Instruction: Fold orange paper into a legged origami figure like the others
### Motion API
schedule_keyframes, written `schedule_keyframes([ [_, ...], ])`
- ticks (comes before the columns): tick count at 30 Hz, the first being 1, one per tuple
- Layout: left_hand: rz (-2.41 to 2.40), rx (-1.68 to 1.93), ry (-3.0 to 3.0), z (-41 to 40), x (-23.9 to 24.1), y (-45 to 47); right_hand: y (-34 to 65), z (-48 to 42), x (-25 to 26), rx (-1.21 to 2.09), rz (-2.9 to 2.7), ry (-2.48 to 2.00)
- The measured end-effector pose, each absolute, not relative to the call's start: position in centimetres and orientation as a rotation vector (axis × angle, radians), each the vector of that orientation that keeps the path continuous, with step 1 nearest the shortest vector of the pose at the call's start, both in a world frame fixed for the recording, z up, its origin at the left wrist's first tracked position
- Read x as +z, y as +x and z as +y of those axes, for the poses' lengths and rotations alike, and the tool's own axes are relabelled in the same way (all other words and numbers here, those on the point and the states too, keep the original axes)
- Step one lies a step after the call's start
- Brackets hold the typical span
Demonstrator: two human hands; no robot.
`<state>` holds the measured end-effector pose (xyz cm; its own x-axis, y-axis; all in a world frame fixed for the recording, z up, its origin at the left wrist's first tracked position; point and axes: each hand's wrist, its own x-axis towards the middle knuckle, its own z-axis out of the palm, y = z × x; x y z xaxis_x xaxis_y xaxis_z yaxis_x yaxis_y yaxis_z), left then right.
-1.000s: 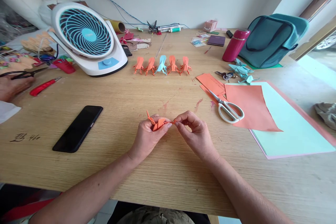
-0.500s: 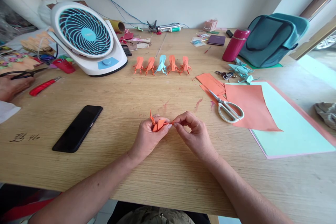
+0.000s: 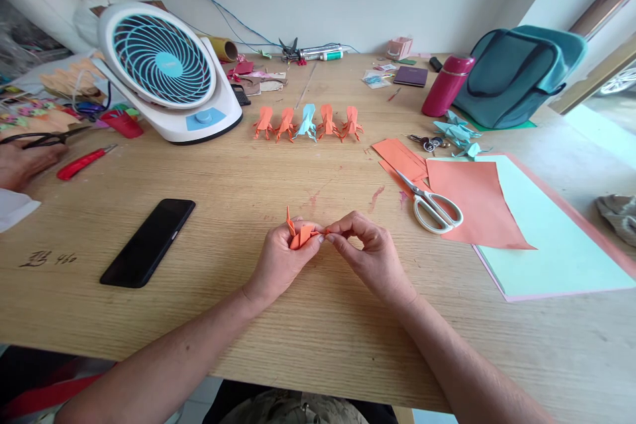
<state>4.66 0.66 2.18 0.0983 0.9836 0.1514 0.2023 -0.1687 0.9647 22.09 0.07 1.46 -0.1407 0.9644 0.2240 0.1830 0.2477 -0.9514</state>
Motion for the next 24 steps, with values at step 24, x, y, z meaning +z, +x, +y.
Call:
schedule_keyframes([
  [24, 1.2, 1.254, 1.707, 0.59, 1.94, 4.68, 22.04, 0.12, 1.15, 1.084, -1.525, -1.115],
])
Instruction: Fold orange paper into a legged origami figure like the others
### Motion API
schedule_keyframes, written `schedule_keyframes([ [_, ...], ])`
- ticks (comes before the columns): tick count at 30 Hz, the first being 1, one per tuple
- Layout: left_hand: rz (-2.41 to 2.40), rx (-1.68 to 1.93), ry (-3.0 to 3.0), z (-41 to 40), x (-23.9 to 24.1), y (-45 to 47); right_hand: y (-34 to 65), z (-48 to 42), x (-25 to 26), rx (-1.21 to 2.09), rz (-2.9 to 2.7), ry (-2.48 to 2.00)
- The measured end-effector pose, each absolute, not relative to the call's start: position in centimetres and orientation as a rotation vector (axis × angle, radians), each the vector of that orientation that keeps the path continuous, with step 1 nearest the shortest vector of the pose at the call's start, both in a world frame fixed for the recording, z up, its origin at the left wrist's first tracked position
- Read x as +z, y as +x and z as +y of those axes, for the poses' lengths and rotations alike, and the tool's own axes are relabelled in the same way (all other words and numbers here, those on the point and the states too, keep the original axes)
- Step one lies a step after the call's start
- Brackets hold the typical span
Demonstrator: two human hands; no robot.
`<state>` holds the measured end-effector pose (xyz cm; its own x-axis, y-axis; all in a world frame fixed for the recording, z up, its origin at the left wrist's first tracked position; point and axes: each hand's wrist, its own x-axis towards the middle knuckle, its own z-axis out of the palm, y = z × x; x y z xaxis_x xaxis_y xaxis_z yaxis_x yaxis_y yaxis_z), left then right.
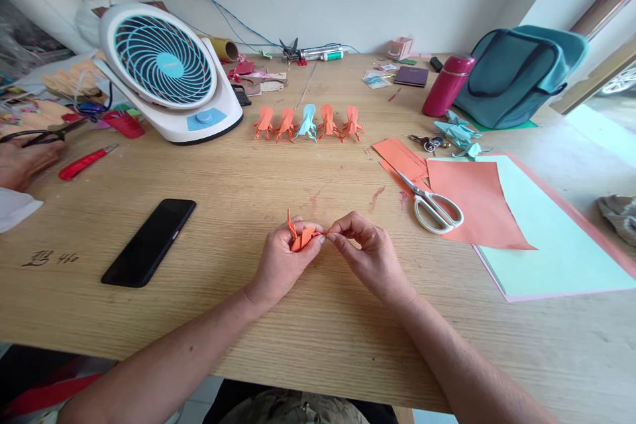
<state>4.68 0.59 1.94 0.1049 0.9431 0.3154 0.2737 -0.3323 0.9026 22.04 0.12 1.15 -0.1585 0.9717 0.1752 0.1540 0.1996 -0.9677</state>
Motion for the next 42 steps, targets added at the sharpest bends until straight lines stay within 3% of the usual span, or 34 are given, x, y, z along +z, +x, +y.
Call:
schedule_keyframes([
  [9, 1.243, 1.24, 1.66, 0.53, 1.85, 4.77, 21.72, 0.11, 1.59, 1.231, -1.387, -1.15],
  [36, 1.098, 1.289, 1.754, 0.31, 2.15, 4.35, 22.0, -0.13, 1.81, 0.894, -1.572, -1.176],
  [42, 1.115, 1.299, 1.648, 0.38, 2.15, 4.44, 21.96, -0.06, 1.59, 0.981, -1.485, -1.142],
])
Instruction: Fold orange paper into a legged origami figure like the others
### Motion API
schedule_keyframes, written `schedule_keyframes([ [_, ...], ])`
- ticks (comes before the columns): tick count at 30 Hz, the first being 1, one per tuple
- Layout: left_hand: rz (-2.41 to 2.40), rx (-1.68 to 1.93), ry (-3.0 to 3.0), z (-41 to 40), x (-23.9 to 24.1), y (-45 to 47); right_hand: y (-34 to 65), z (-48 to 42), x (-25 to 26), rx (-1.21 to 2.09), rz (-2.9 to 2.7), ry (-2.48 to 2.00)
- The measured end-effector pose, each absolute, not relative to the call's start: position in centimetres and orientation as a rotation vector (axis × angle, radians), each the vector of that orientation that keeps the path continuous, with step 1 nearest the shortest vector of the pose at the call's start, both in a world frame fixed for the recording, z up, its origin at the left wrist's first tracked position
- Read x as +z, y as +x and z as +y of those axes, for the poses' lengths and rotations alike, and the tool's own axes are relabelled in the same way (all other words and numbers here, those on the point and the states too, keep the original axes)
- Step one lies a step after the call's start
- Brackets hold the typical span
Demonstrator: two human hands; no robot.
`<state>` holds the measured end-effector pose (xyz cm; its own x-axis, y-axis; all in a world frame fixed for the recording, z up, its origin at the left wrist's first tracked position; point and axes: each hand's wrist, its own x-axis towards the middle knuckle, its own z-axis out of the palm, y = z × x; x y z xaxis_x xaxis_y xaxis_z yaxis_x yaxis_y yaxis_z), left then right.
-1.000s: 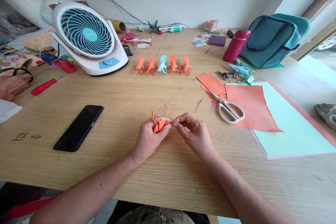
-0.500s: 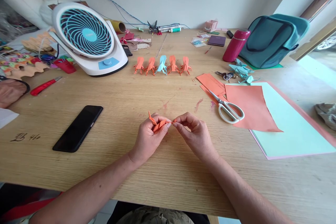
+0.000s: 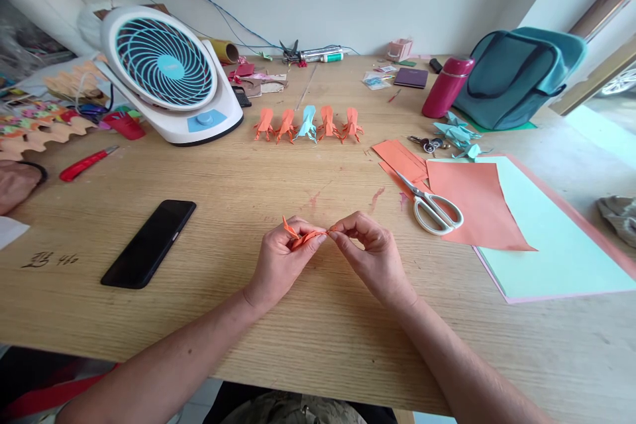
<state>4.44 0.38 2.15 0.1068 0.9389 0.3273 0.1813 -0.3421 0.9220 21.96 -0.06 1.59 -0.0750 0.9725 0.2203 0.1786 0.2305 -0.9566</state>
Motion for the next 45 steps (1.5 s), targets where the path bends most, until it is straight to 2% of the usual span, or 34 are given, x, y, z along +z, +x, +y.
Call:
schedule_keyframes([
  [15, 1.12, 1.294, 1.64, 0.3, 2.1, 4.5, 21.9, -0.1, 1.8, 0.985, -1.458, -1.146],
  [22, 1.109, 1.287, 1.657, 0.3, 2.0, 4.6, 21.8, -0.4, 2.5, 0.861, -1.551, -1.17],
  [34, 1.07, 1.173, 1.248, 0.7, 1.3, 4.7, 21.2, -0.2, 1.7, 1.014, -1.441, -1.122],
  [45, 0.982, 1.223, 1.273, 0.8, 2.5, 4.5, 21.8, 0.3, 2.2, 0.993, -1.282, -1.146],
])
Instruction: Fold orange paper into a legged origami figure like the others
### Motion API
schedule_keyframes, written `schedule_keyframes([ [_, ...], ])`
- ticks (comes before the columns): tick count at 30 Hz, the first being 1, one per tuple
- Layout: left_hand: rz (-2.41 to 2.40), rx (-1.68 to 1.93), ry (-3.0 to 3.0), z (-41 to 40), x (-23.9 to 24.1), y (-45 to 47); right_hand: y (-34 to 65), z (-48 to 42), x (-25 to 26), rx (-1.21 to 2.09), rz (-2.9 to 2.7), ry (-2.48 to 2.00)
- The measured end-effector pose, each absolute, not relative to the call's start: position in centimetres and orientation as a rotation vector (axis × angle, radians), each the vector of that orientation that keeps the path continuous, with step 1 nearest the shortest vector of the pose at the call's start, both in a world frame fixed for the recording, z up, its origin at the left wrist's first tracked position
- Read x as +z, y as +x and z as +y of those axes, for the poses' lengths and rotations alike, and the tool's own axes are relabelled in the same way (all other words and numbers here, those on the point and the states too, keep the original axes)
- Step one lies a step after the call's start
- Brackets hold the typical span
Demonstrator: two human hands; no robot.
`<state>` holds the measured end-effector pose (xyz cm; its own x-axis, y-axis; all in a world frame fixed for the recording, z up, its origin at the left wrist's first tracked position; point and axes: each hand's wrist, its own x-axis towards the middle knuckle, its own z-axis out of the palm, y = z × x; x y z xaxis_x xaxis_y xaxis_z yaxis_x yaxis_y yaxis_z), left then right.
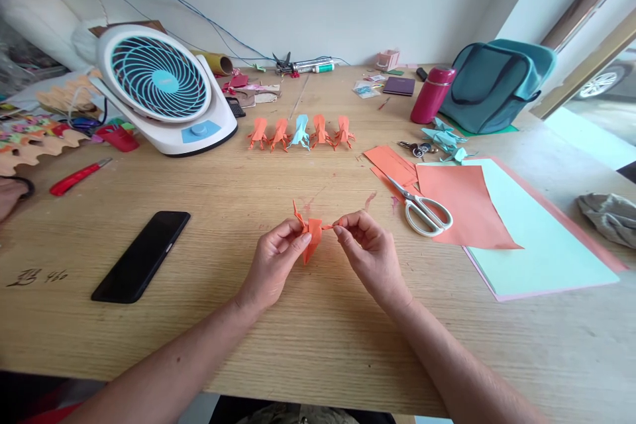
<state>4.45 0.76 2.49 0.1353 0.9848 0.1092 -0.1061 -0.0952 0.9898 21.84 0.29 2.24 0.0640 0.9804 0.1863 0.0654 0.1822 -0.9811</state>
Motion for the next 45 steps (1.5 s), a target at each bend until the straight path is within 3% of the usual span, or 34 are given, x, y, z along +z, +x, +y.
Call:
schedule_keyframes([
  [10, 0.871, 1.239, 0.982, 1.1, 1.5, 4.8, 20.6, 0.1, 1.7, 1.326, -1.19, -1.052],
  [38, 0.967, 1.279, 0.923, 1.3, 1.3, 5.0, 20.5, 0.0, 1.5, 1.22, -1.233, -1.123],
  [45, 0.95, 1.196, 0.919, 1.4, 1.5, 4.8, 20.3, 0.0, 1.7, 1.319, -1.152, -1.079],
])
